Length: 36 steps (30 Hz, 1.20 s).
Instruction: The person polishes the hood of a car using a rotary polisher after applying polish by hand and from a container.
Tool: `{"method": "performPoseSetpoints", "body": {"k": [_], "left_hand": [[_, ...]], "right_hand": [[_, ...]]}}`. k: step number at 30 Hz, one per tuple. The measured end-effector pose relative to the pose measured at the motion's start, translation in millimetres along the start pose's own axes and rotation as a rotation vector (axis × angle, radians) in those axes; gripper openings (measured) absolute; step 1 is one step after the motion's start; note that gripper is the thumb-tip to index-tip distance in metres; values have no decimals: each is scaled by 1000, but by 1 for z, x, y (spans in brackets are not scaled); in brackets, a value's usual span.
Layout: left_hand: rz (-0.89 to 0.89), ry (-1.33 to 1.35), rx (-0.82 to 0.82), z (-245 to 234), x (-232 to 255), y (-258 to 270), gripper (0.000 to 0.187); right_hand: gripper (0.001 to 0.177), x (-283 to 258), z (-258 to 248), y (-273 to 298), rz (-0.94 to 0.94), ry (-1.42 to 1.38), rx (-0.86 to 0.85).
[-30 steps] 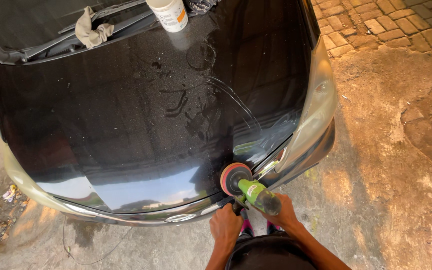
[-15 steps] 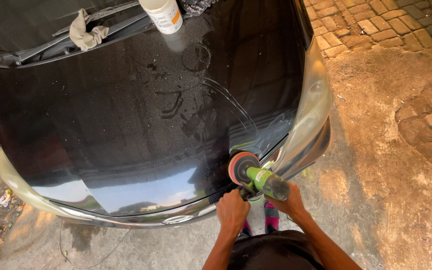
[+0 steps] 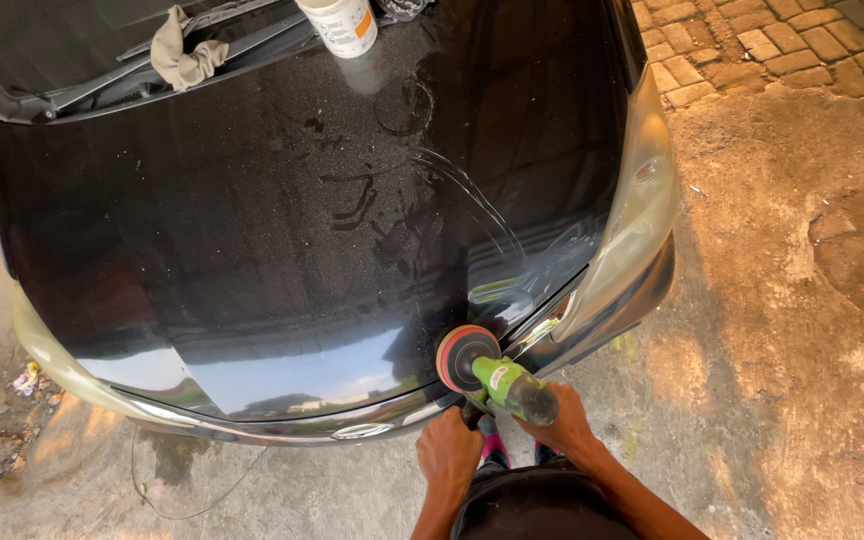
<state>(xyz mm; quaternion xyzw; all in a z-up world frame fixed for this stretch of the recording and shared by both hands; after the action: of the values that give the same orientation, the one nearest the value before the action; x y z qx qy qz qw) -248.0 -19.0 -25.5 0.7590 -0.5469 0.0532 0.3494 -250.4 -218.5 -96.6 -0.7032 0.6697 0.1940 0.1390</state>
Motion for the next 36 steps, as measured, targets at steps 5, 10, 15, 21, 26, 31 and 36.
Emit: {"method": "performPoseSetpoints", "body": {"k": [5,10,15,21,26,31,36], "left_hand": [[77,-9,-1,2,23,-8,22],[107,-27,-45,2,42,-15,20],[146,-38,-46,-10,63,-28,20],[196,-15,-41,-10,79,-35,21],[168,-15,-20,-5,66,-31,19],[136,-20,-11,-10,52,-31,21],[135,-33,-25,-9,53,-30,19]], "right_hand": [[39,18,-13,-2,110,-168,51],[41,35,-17,-7,116,-263,61],[31,50,-28,1,52,-164,-214],[43,58,-47,10,88,-111,-335],[52,51,-45,15,19,-102,-212],[79,43,-42,11,-161,-126,-321],[91,40,-54,10,-189,-144,-587]]}}
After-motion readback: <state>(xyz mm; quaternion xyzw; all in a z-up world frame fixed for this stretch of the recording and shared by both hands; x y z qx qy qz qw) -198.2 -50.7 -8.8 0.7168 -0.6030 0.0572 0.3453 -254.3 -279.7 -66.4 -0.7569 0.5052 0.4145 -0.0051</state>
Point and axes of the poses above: each hand's wrist, its own y-axis away from the middle knuckle, its own z-axis out of the palm, x = y × z, the point moved 4 cm from there along -y, towards the middle knuckle, and after that the axes turned 14 degrees about y, right-handed, at the moved point
